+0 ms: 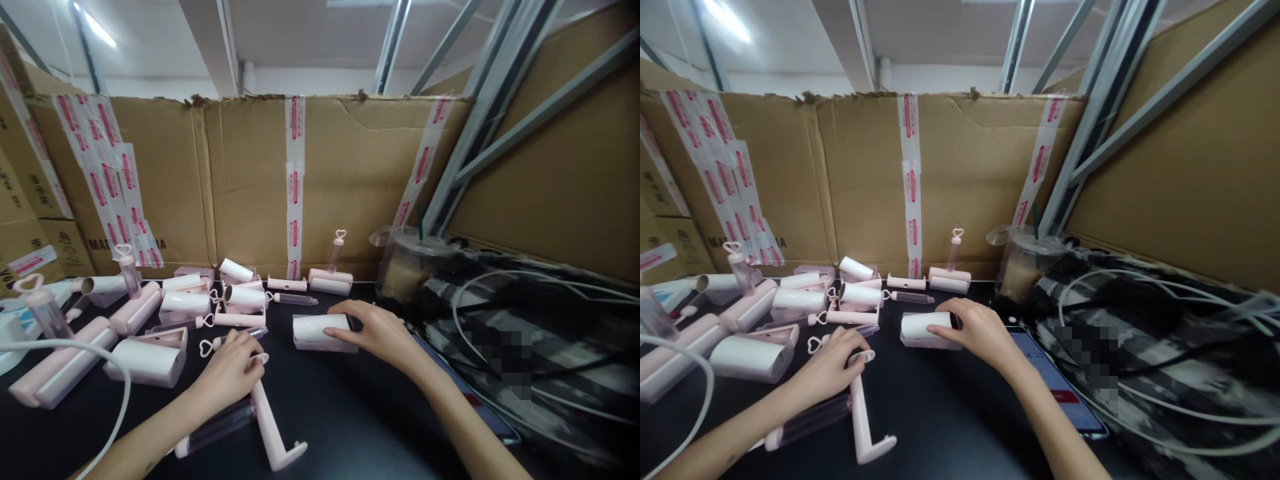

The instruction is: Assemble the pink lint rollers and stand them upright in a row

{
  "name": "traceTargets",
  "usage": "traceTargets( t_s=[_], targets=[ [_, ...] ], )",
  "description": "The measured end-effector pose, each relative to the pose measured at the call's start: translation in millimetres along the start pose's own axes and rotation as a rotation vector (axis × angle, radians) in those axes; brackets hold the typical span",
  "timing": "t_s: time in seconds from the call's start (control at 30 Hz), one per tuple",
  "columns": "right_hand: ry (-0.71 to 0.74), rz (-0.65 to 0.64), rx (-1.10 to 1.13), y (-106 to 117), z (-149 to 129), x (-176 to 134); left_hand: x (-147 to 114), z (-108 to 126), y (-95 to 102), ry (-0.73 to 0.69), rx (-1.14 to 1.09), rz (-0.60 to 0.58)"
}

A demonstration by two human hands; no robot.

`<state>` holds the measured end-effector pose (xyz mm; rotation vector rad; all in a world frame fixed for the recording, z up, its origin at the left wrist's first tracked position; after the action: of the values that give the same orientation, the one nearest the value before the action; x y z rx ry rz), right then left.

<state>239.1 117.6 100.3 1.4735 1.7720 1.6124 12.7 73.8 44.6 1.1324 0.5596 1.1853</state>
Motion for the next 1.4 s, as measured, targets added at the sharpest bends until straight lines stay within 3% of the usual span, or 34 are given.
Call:
traceTargets(
  t_s=[0.1,0.2,0.33,0.43,0.53,0.67,0.83,0.97,1.03,1.13,1.2,1.3,1.4],
  targets=[
    [-0.037,0.057,0.087,14.0,-2.9,-1.2,-0.3,1.3,2.3,0.01,-0.017,0.033],
    [0.028,0.14,0.23,27.4,-24.1,-0.5,-2.2,9.5,16.9,-0.053,-0.038,0.154],
    [0.208,-0.022,0.465,23.3,-81.3,3.8,-10.6,30.2,35.0,-0.19,-0.005,0.257],
    [0.318,-0.068,0.559,24.1,-107.6,10.0,-12.4,29.4,38.6,-0.138,-0.041,0.208],
    [0.254,-0.03,0.339,22.3,-91.8,24.0,-10.5,13.7,40.1,-0.01,-0.095,0.167],
    [-0.021,-0.288,-0.191,-16.8,-42.0,40.3,-6.3,-0.3,41.0,0.035,-0.039,0.195],
    [-0.07,-0.329,-0.166,-46.3,-31.4,45.9,-4.4,0.0,34.0,0.022,0.031,0.194],
    [-0.073,-0.305,-0.078,-30.9,-28.4,40.3,-5.9,0.7,33.2,0.015,0.017,0.212],
    [-0.057,-0.273,0.064,-18.9,-29.4,35.8,-6.5,-0.1,33.5,0.01,-0.002,0.232],
    [-0.019,-0.204,0.621,-11.5,-40.4,29.9,-7.0,-0.3,33.1,-0.005,-0.034,0.252],
    [-0.021,-0.202,0.967,-18.3,-48.8,26.8,-7.3,0.2,32.8,-0.011,-0.042,0.256],
    [-0.083,-0.237,1.122,-35.1,-55.1,24.5,-7.1,0.3,32.2,-0.004,-0.032,0.242],
    [-0.132,-0.166,1.192,-38.4,-52.4,24.9,-6.4,-1.2,31.3,0.009,-0.017,0.229]
  ],
)
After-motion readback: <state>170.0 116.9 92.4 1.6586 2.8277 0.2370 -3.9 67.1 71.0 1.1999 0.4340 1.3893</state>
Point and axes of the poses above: each hand's wrist, its own x-axis towards the middle knuckle, its own y-axis out of the back of the hand, z = x × y, the point moved 7 cm from there along x, towards the middle knuckle, and after that the axes turned 9 degrees about x, right-handed, at the moved point
